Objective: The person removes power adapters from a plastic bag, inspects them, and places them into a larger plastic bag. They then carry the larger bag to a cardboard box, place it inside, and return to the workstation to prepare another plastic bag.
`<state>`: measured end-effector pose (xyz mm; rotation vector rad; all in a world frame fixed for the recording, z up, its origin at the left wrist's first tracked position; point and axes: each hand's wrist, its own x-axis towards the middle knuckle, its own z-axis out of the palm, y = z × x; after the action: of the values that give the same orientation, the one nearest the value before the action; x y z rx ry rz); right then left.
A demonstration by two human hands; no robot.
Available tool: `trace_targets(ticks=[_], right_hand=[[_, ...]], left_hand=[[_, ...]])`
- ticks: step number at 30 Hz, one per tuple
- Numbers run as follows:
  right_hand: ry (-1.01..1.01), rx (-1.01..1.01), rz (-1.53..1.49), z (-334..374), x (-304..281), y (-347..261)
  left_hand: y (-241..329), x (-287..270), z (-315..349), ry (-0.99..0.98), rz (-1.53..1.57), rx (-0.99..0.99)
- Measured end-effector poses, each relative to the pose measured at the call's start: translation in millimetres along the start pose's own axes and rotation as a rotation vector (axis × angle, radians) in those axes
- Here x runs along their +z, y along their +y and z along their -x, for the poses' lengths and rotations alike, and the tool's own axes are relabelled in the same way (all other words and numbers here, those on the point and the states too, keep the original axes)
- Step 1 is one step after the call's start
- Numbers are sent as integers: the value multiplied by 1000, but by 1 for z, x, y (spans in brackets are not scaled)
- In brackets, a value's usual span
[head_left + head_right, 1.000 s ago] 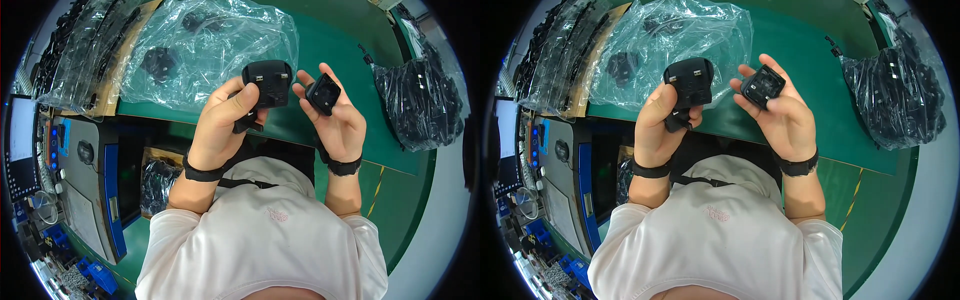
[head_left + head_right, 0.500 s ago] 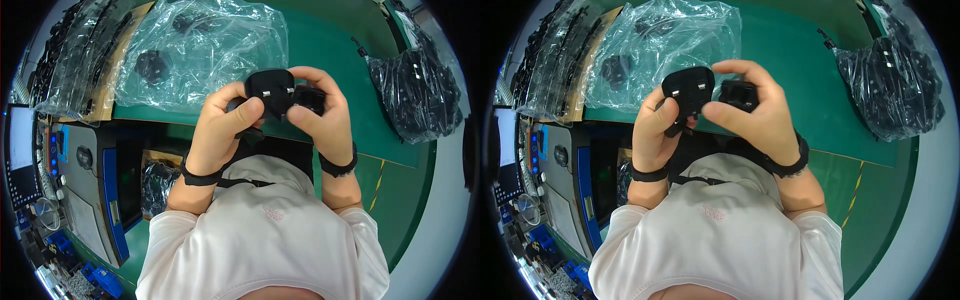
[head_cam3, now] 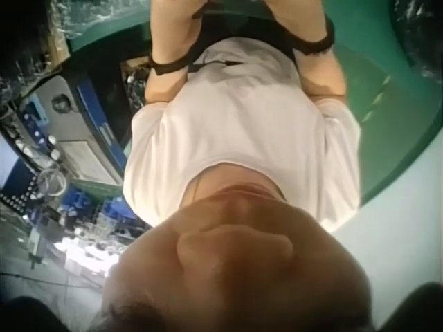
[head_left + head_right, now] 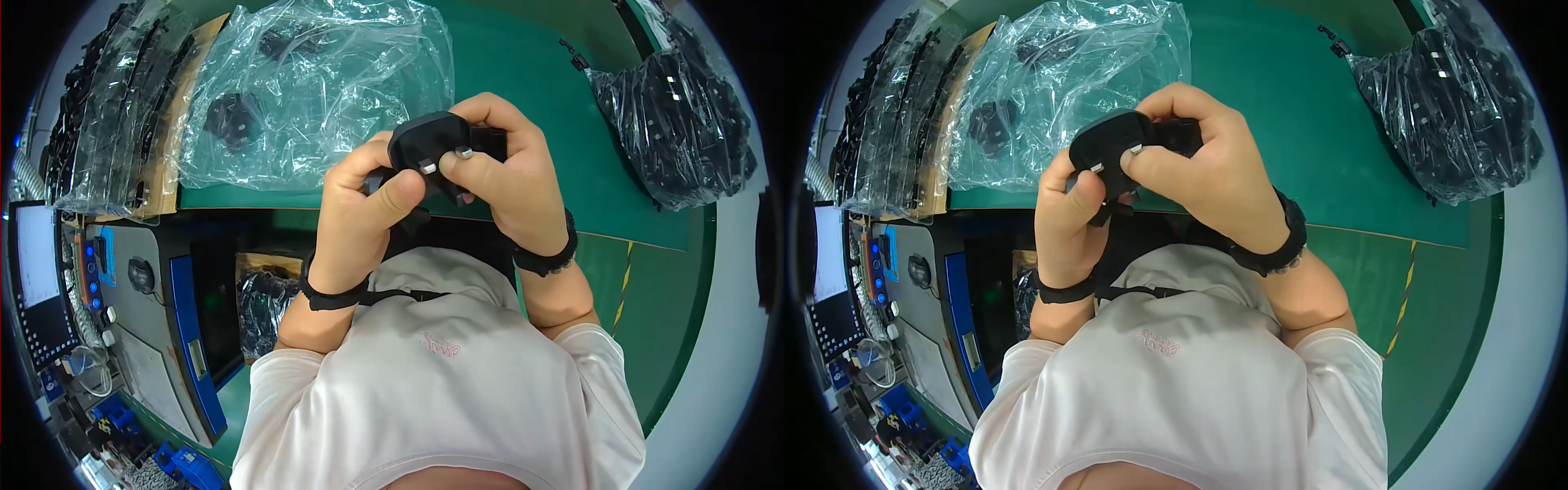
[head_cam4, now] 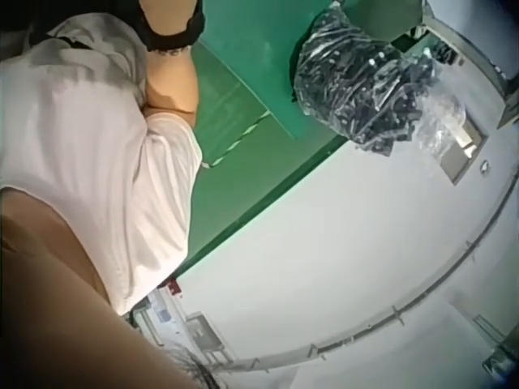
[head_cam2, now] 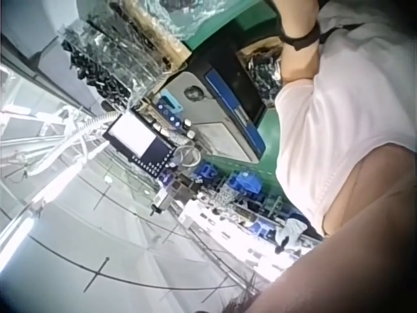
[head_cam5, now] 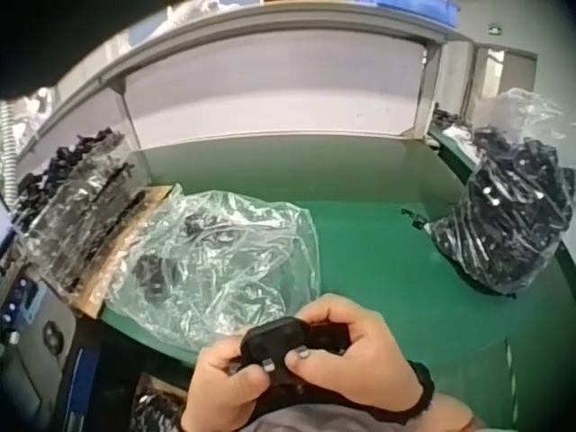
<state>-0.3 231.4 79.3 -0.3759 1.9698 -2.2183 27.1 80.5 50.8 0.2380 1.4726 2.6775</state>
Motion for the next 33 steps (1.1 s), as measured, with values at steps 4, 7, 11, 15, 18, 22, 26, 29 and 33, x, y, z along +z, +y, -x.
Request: trace_targets(ticks=[4,7,11,15,18,22,26,29,33], right_hand=[[14,4,46,2,0,-3],[13,52,-12,1,1,-4],[-63,105,-156,3,-2,-9],[-98,65,-164,5,-6,-7],[-51,20,-65,6,-2,-5],[20,80,-43,6,4,-5],[52,49,-33,0,3,0],[8,76,-84,-9,6,-1],[-62,-39,-33,-4,14,-2]], left_hand=[[-1,-5,0,-55,44,-69],[-1,-5,1,-17,115,-151],[0,-7,0,-65,207,-159],[0,-6,0,-49,196,-132],[-2,-5,2,-33,127,-102],[-2,8,3,8,47,-11],[-2,0,-1,-18,92,-52],[-4,-12,-7,8,154,-107],[22,-13,15,55,237,-76]])
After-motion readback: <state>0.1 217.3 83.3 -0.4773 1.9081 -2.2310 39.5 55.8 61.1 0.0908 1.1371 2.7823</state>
